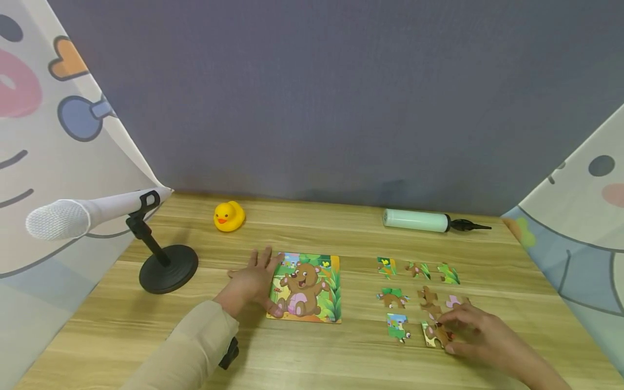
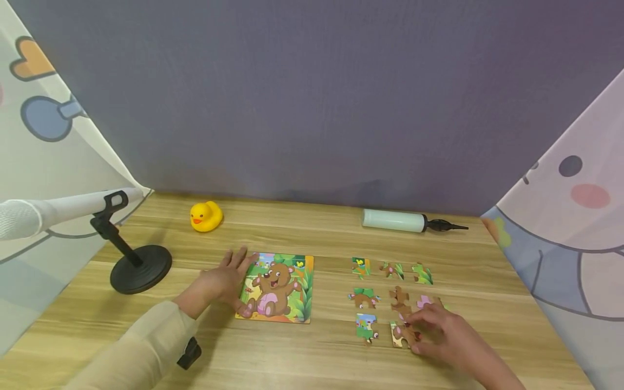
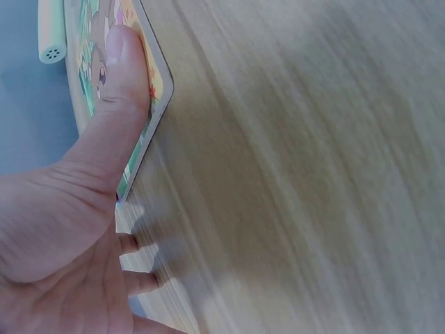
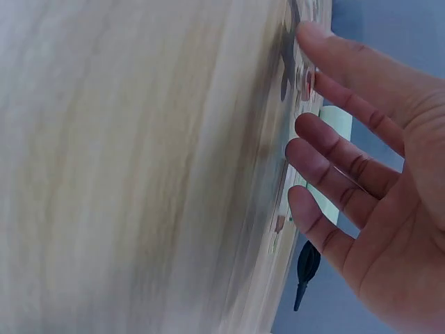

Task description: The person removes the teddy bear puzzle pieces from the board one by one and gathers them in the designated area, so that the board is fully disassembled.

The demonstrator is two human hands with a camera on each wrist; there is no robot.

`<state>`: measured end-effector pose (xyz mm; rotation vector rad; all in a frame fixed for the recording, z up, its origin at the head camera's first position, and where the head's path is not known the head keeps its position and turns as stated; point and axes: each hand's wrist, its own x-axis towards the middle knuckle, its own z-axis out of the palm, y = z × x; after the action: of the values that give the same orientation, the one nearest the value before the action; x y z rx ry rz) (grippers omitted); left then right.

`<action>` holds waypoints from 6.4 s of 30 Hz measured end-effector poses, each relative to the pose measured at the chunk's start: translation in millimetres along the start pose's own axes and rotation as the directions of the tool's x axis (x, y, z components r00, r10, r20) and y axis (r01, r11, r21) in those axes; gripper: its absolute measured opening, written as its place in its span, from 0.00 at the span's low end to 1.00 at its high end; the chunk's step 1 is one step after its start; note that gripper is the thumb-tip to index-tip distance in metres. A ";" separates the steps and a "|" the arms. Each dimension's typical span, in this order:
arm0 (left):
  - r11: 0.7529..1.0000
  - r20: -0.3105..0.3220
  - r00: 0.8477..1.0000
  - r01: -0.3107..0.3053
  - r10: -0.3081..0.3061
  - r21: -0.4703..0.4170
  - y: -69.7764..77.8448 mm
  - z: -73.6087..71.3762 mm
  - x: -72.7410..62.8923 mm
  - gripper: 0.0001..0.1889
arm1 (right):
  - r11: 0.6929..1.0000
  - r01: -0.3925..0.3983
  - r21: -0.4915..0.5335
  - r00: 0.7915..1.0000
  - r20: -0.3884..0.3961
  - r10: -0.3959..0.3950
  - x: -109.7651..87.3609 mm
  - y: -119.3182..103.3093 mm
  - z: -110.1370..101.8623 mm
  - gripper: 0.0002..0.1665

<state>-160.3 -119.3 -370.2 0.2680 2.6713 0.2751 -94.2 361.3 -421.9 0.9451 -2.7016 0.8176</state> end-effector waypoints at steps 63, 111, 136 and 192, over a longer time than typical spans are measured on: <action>0.999 0.030 0.999 0.028 -0.028 0.031 2.1 0.6 4.1 0.71 | 0.910 -0.270 0.316 0.946 0.261 0.190 172.7 -152.1 99.8 0.20; 0.996 0.037 0.999 0.035 -0.038 0.079 4.0 -0.2 3.8 0.73 | 0.977 -0.090 -0.193 0.936 0.319 0.149 225.2 -155.0 120.1 0.27; 0.999 0.030 0.999 0.030 -0.031 0.037 3.7 0.9 2.8 0.73 | 1.000 0.021 -0.022 0.905 0.424 -0.009 234.4 -120.8 105.9 0.21; 1.000 0.027 0.999 0.021 -0.021 0.013 3.5 -0.5 1.3 0.72 | 0.983 -0.124 -0.136 0.982 0.128 0.141 85.5 -51.7 -21.5 0.22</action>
<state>-161.2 -115.7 -369.4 0.2458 2.6485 0.2466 -130.1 294.4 -353.5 0.8289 -2.9212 0.6130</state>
